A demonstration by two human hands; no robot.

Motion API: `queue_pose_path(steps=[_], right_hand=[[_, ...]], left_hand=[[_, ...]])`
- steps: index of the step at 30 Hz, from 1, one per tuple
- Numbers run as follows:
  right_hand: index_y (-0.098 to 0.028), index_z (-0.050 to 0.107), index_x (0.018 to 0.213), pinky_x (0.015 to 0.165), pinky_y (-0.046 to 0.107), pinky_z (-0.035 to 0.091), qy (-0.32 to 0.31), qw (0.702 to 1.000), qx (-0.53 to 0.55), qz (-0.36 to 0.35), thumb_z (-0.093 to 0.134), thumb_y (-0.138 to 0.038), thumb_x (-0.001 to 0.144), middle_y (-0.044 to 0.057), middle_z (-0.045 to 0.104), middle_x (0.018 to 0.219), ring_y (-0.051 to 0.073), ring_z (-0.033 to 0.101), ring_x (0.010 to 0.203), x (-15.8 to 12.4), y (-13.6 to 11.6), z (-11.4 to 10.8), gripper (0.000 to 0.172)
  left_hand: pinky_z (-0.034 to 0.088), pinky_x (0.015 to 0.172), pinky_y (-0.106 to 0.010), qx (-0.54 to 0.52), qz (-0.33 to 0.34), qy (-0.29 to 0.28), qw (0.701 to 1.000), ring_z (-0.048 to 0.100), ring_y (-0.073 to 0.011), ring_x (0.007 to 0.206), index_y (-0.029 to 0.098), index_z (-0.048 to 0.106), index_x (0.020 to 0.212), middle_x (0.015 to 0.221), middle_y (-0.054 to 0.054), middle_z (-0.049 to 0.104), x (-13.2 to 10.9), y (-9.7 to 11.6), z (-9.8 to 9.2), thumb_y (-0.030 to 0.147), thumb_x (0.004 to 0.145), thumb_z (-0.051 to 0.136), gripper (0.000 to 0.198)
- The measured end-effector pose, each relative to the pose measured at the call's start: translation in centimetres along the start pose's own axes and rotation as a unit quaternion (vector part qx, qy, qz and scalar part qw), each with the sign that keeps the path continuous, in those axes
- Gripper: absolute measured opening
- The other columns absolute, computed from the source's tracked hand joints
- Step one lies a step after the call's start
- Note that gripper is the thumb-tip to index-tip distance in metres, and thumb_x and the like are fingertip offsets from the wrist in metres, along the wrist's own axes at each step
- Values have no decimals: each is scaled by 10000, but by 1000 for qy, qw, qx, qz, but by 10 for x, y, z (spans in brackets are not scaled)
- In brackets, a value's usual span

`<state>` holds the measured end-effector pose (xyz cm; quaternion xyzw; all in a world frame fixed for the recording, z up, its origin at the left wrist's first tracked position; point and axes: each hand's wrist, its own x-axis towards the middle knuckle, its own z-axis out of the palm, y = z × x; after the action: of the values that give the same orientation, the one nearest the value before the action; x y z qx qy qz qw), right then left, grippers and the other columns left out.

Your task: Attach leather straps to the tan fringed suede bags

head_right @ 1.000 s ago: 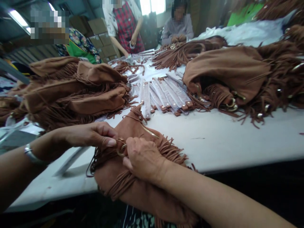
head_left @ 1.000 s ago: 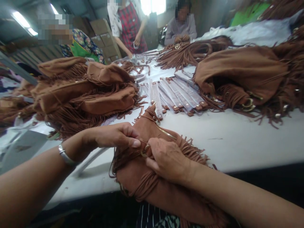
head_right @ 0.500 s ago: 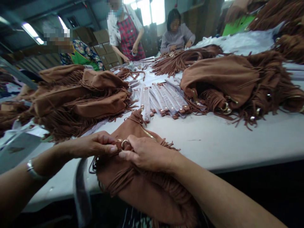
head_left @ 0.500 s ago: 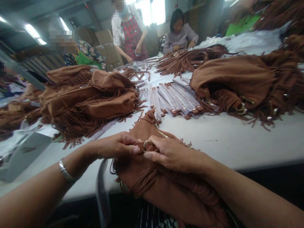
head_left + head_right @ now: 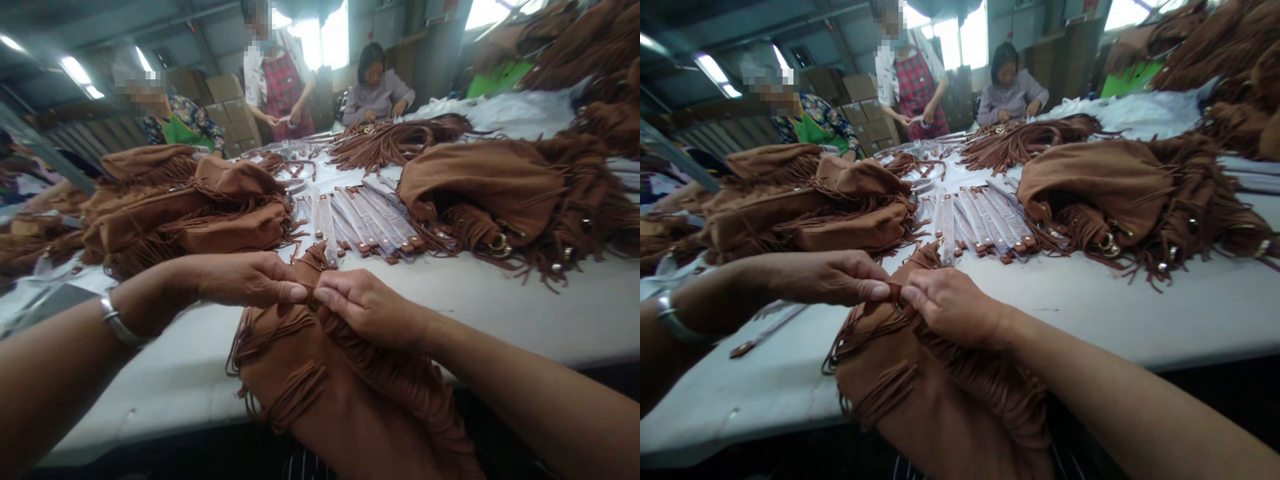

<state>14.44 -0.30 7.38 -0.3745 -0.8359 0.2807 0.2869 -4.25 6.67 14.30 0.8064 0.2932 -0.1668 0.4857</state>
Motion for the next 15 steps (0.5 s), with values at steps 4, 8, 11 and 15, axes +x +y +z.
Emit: queue_pose_path(steps=[4, 8, 11, 15], right_hand=[[-143, 538, 725, 630, 233, 371, 75, 991, 97, 62, 393, -224, 913, 18, 579, 701, 116, 516, 653, -14, 12, 22, 251], [-158, 480, 694, 600, 230, 350, 148, 977, 125, 94, 389, -261, 916, -3, 515, 643, 111, 473, 618, -19, 14, 38, 261], [-169, 429, 663, 578, 228, 331, 182, 971, 120, 99, 369, -268, 926, -16, 456, 604, 108, 429, 588, -19, 15, 43, 288], [-162, 438, 683, 586, 228, 326, 90, 993, 77, 19, 345, -289, 942, -10, 470, 634, 101, 428, 590, -15, 19, 38, 303]], left_hand=[[259, 455, -189, -24, -15, 19, 999, 269, -81, 534, 127, 482, 653, 593, 34, 310, 9, -11, 20, 513, 874, 417, 449], [280, 496, -173, -193, 39, 75, 977, 297, -78, 588, 105, 531, 802, 670, 24, 364, 20, -25, 49, 448, 891, 438, 367], [227, 452, -168, -227, 49, 95, 968, 255, -68, 546, 118, 508, 817, 631, 42, 324, 22, -31, 61, 444, 899, 433, 345], [176, 425, -196, -175, 8, 8, 985, 201, -67, 507, 148, 398, 649, 578, 53, 249, 13, -34, 47, 486, 879, 447, 413]])
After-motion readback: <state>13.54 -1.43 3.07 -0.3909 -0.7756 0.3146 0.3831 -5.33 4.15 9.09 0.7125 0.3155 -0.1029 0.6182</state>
